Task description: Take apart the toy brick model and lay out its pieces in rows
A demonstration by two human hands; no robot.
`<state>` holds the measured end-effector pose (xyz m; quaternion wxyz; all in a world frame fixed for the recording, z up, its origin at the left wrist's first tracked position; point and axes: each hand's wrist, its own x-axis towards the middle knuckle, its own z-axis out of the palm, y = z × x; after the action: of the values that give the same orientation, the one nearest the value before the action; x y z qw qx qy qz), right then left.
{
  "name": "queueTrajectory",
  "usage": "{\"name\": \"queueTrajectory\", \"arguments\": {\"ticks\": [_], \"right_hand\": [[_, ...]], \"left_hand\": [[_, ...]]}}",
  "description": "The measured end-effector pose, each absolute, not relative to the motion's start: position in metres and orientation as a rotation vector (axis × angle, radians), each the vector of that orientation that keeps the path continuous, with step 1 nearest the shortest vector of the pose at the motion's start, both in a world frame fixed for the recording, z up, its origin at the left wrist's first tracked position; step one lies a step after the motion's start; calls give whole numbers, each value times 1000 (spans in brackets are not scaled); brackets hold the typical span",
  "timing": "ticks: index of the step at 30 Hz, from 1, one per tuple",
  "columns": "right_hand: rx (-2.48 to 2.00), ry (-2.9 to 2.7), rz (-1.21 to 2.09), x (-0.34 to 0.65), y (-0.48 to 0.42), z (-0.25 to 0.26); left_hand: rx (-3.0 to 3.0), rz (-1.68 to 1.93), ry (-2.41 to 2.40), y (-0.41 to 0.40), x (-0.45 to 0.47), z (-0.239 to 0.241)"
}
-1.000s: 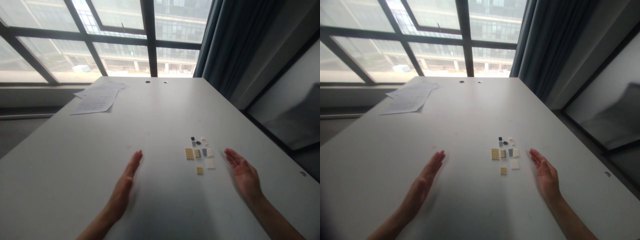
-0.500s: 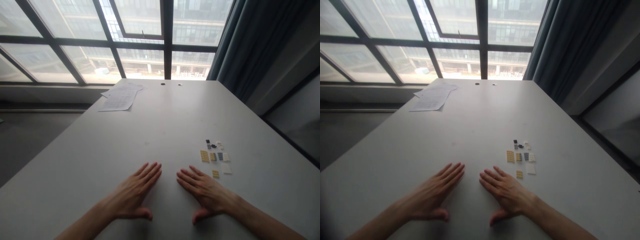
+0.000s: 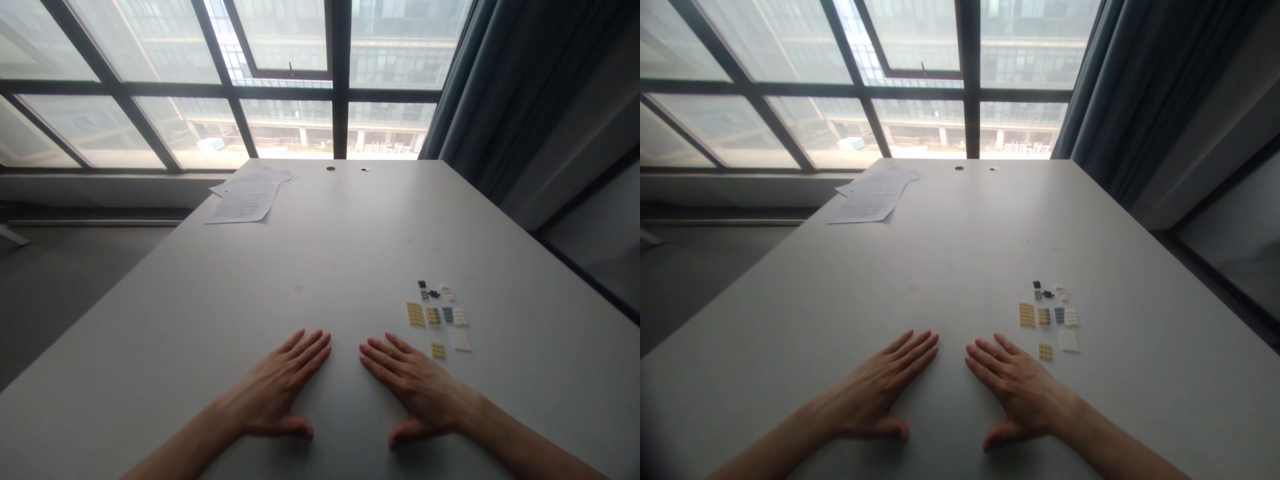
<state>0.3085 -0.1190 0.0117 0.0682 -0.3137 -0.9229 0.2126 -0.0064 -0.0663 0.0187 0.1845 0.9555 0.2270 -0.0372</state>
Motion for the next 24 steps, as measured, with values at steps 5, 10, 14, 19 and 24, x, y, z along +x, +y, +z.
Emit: {"name": "queueTrajectory", "arguments": {"ticks": [5, 10, 14, 19, 24], "right_hand": [[-1225, -2516, 135, 315, -132, -11], [-1806, -2018, -299, 353, -136, -34], [-2012, -1955, -170, 392, -103, -40], [-1789, -2280, 69, 386, -37, -26], [-1235, -2502, 367, 319, 1, -10]], "left_hand": [[2732, -76, 860, -70, 7, 9], [2750, 11, 915, -61, 50, -1], [2759, 72, 810, -34, 99, -1], [2747, 140, 877, -4, 119, -4], [2747, 216, 1070, 9, 84, -13]]}}
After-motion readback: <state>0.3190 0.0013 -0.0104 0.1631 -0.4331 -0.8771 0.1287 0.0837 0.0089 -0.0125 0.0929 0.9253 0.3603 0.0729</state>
